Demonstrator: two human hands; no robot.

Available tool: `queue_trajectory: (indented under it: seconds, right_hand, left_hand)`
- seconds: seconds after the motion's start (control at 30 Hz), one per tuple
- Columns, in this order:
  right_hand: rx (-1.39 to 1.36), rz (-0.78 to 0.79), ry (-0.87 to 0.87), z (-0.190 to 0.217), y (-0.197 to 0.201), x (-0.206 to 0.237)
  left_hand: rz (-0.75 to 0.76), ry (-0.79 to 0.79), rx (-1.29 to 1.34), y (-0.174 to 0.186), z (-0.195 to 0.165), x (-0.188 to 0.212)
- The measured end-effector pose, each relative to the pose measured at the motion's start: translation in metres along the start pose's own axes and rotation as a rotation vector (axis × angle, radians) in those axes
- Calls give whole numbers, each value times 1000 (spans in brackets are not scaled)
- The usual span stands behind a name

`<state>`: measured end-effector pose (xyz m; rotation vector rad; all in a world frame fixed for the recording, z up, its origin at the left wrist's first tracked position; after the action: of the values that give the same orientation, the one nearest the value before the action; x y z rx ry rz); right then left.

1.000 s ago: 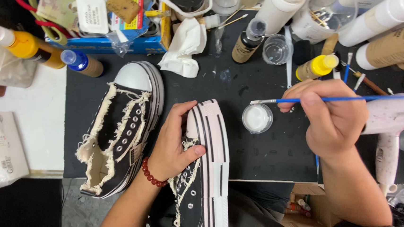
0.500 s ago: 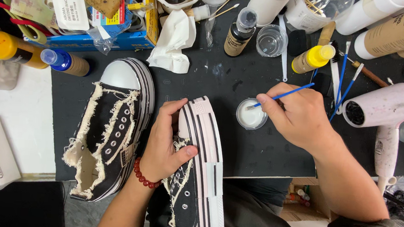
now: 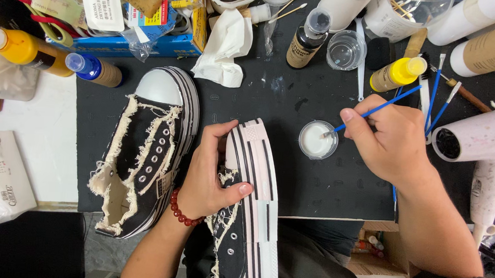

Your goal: The person paints the white rubber sole of a black canvas sneaker with white paint using a small blue brush. They hold the shoe in their left hand and carefully apply paint to the side and bottom edges of the sole, occasionally dipping the brush into a small container of paint.

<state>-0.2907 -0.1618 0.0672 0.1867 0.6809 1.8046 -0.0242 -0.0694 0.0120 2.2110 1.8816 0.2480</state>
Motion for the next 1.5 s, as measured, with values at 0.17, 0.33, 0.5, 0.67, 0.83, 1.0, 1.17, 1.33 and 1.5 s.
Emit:
queue_trajectory:
  seconds: [0.17,0.33,0.5,0.67,0.83,1.0,1.17,1.33,1.5]
  right_hand:
    - [-520,-146,28,3,2,10]
    - [-924,-153,169,15,-18,22]
    - [-978,-140,136,15,-34,23]
    - [-958,-141,138,19,-37,20]
    - [-892,-150,193,27,-35,20]
    - [-854,-170,217,33,-33,16]
    - [-820,-152,228,40,-34,12]
    - [-837,-172,214,39,-32,12]
    - [-794,-150,241,42,-34,13]
  left_hand:
    - [-29,-60,-38,2,-1,-2]
    - [-6,-95,10,-2,2,-1]
    - [-11,-136,-56,-1,3,1]
    - [-38,-201,-207,2,-1,3]
    - [-37,-224,-200,2,-2,1]
    - [-41,-243,-223,2,-3,3]
    - [-37,-240,-213,2,-6,2]
    - [-30,-236,-211,3,-7,1]
    - [-35,-251,-231,3,-8,1]
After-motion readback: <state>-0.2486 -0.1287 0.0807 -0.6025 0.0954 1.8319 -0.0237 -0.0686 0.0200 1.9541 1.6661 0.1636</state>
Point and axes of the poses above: each hand's wrist, its own x-axis away from the middle knuckle, its own y-axis out of the back of the hand, z = x × y, the point moved 8 cm from there along -x, towards the middle knuckle, and after that the axes turned 11 degrees about -x, right-handed, at the moved point
